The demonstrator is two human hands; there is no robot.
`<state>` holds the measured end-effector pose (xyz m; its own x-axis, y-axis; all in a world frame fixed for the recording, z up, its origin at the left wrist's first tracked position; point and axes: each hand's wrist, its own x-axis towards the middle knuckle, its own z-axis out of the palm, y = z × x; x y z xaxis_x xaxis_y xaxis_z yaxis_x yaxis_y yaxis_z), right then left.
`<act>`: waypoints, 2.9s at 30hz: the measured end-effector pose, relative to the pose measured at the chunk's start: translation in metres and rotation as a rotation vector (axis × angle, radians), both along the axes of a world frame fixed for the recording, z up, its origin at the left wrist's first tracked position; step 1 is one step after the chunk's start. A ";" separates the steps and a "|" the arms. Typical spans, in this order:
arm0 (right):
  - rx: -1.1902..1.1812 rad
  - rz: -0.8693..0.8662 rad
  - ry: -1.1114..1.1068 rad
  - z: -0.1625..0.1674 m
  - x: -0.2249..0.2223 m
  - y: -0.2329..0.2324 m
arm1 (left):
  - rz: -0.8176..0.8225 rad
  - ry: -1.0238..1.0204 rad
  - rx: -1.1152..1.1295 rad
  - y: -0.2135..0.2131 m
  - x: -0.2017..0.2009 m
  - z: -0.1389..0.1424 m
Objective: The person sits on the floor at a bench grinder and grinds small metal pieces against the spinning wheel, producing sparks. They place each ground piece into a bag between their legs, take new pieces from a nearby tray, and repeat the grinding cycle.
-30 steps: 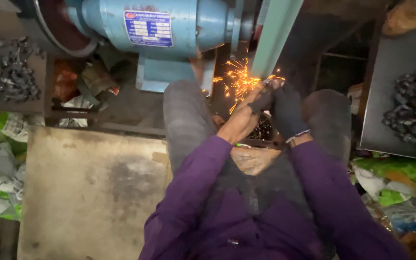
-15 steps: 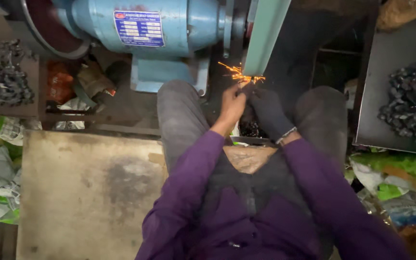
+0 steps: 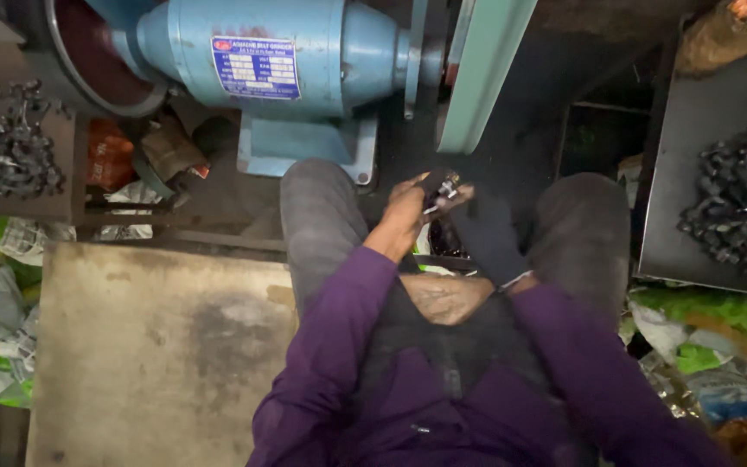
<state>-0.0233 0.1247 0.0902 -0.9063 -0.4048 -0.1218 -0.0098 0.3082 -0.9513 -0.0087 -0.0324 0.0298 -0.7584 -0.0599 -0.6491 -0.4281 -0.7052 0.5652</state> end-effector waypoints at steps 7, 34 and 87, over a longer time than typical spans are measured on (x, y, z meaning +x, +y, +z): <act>-0.301 -0.180 0.063 -0.013 -0.024 0.000 | 0.070 0.240 0.173 0.023 0.007 -0.015; 0.729 -0.361 0.776 -0.007 -0.179 0.286 | -0.993 0.475 -1.115 0.051 0.012 -0.037; -1.137 0.181 -1.234 -0.055 -0.046 0.014 | 0.022 0.243 0.320 0.017 0.003 0.017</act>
